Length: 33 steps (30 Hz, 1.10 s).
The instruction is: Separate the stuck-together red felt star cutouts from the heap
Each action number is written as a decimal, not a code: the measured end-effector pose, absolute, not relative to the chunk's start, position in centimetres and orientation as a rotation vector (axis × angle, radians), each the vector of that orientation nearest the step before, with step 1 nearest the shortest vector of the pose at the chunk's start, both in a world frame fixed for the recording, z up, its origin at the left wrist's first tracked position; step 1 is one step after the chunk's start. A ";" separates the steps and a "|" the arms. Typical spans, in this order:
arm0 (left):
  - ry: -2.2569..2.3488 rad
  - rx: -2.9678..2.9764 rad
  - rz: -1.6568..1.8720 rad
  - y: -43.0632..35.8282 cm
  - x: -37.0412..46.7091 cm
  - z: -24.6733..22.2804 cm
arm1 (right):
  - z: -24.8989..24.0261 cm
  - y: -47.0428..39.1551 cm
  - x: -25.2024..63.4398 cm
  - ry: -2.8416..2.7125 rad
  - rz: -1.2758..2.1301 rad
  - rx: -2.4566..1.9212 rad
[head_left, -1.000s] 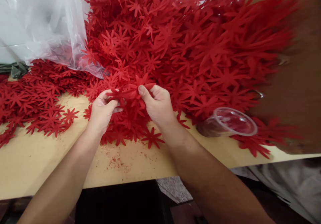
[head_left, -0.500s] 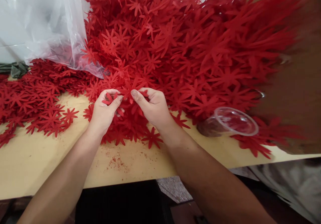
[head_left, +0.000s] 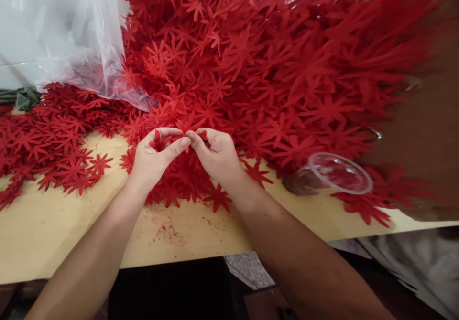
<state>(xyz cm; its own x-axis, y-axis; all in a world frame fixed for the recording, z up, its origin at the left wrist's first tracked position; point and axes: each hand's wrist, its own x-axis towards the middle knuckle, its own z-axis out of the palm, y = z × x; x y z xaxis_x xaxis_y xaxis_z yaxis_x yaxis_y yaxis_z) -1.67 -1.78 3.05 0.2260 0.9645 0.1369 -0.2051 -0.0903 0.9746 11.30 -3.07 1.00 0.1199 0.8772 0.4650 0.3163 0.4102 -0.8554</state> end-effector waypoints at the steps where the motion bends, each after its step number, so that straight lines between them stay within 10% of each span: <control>1: 0.834 1.253 1.193 -1.7 -1.7 2.9 | 1.0 -3.1 11.3 -1.449 0.574 -1.142; 33: 0.885 1.177 1.242 -0.8 -2.2 2.5 | 0.2 -1.7 12.8 -1.281 0.794 -1.018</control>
